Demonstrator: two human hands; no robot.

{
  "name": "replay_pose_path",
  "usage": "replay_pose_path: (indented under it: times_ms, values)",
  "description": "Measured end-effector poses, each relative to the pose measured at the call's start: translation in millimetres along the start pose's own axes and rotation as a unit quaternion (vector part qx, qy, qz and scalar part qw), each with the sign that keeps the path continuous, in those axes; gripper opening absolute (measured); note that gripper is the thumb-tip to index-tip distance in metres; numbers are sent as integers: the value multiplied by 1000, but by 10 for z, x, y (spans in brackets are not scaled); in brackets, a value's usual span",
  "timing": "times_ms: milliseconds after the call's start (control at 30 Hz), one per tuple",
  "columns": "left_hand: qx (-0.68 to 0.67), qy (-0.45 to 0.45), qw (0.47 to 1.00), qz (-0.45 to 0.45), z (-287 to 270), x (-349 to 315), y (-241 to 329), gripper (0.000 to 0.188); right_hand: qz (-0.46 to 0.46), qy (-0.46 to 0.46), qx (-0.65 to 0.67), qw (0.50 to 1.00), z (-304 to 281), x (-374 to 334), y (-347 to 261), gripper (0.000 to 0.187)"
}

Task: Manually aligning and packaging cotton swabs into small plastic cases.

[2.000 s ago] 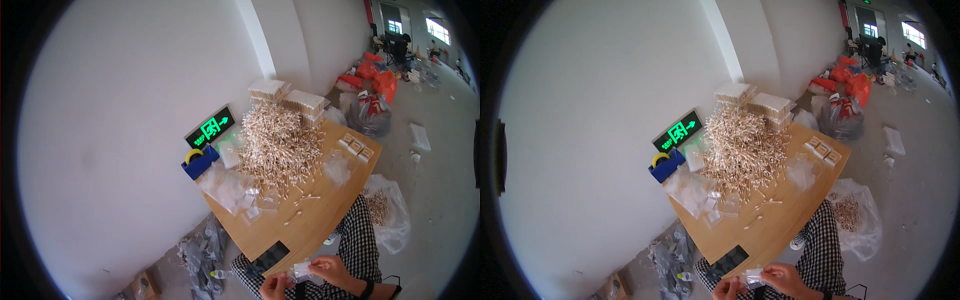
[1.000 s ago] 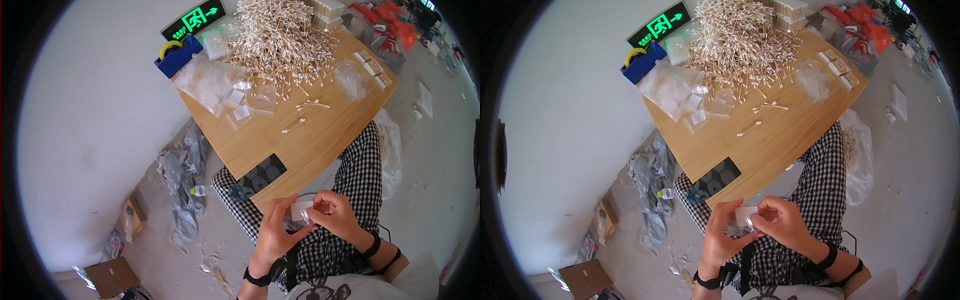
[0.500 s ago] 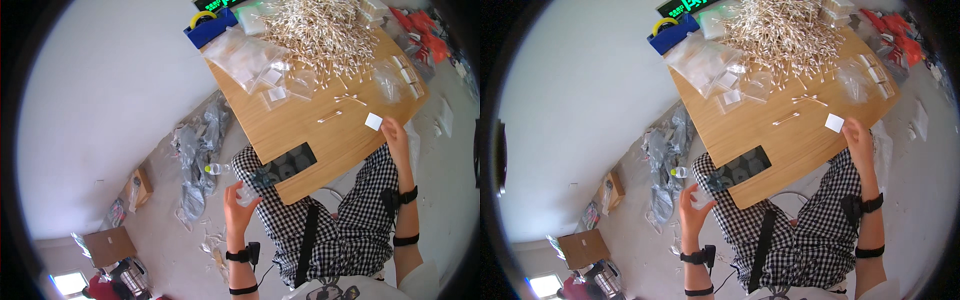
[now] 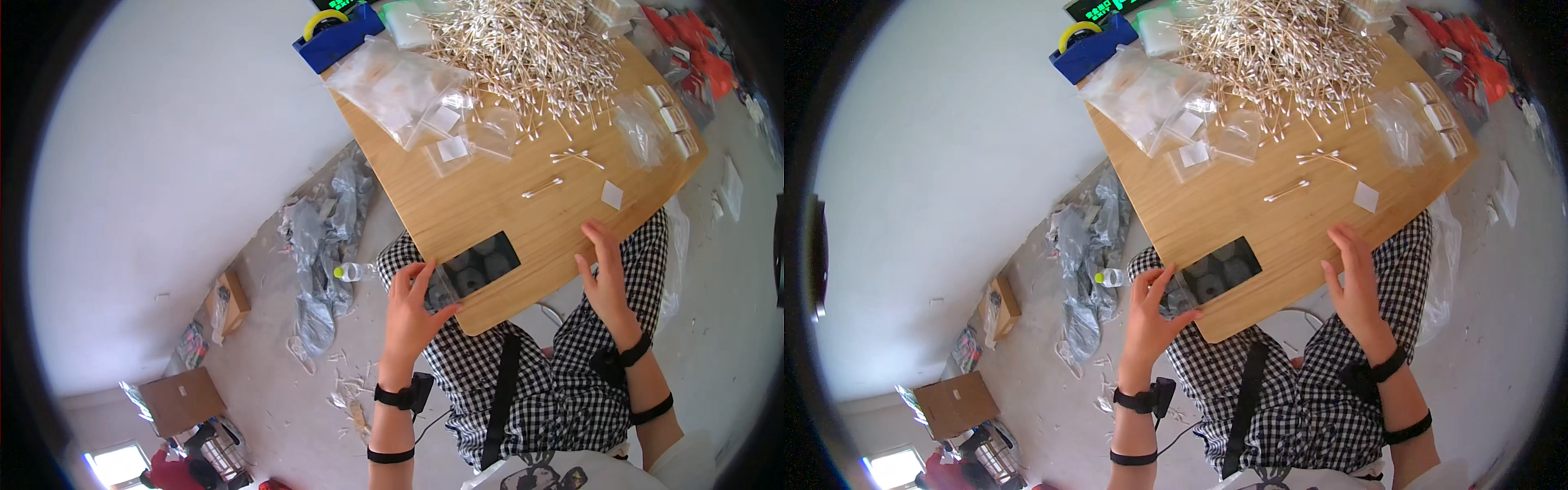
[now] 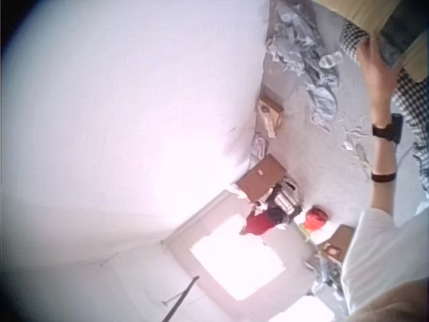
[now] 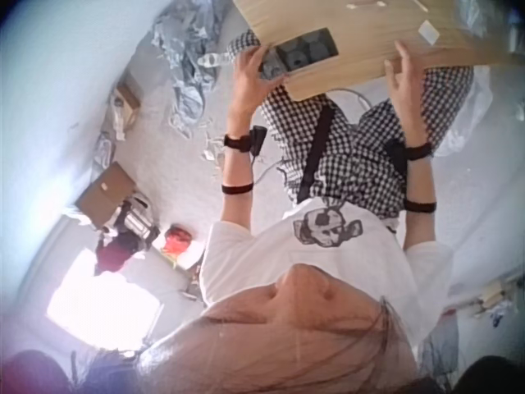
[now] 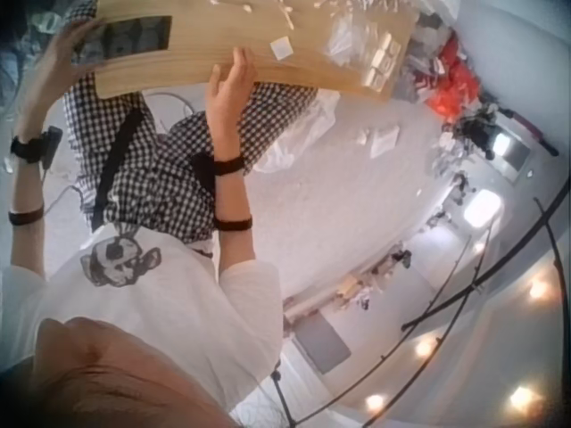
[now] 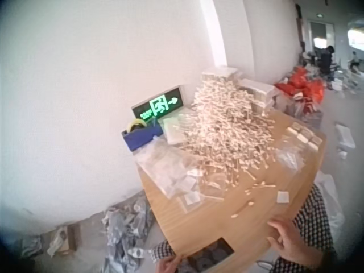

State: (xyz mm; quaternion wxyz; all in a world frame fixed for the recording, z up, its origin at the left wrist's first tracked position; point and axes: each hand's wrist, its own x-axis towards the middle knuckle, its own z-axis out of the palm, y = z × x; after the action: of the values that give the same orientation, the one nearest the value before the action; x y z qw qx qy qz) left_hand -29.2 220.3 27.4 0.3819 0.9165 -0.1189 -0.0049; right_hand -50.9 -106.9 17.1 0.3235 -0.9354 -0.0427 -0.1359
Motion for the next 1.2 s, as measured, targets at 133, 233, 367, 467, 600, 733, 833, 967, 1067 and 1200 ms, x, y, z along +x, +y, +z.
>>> replay_pose_path:
  times_ms: [133, 233, 367, 467, 600, 733, 833, 967, 1067, 1200]
  values:
    - [80, 10, 997, 4, 26, 33, 98, 83, -5, -10, -25, 1000, 126, -18, 76, 46]
    - [51, -11, 999, 13, -50, 30, 121, 78, -11, 0, -26, 1000, 134, -13, 109, 42]
    - [48, -30, 998, 21, -21, 59, 184, 74, -5, 22, -9, 1000, 135, 16, 133, 37]
    - [67, -33, 996, 52, 47, 129, 271, 73, -8, 52, 0, 999, 200, 26, 170, 36]
    - [119, -30, 991, 59, 173, 259, 541, 68, -5, 61, 17, 998, 131, 39, 191, 34]
    - [31, -42, 995, 79, 402, 301, 1205, 48, 6, 54, 45, 997, 108, 40, 172, 32]
    - [-27, -98, 987, 127, 656, 393, 1599, 47, -13, 15, 41, 999, 6, 162, 270, 29]
    - [39, -91, 985, 141, 895, 780, 1641, 43, 34, 5, 121, 992, -202, 533, 734, 26]
    - [82, -45, 988, 119, 907, 1164, 1390, 40, 56, 19, 90, 994, -395, 893, 1019, 28]
    - [101, 50, 989, 100, 938, 1770, 1133, 38, -69, 8, 49, 996, -401, 1269, 819, 33]
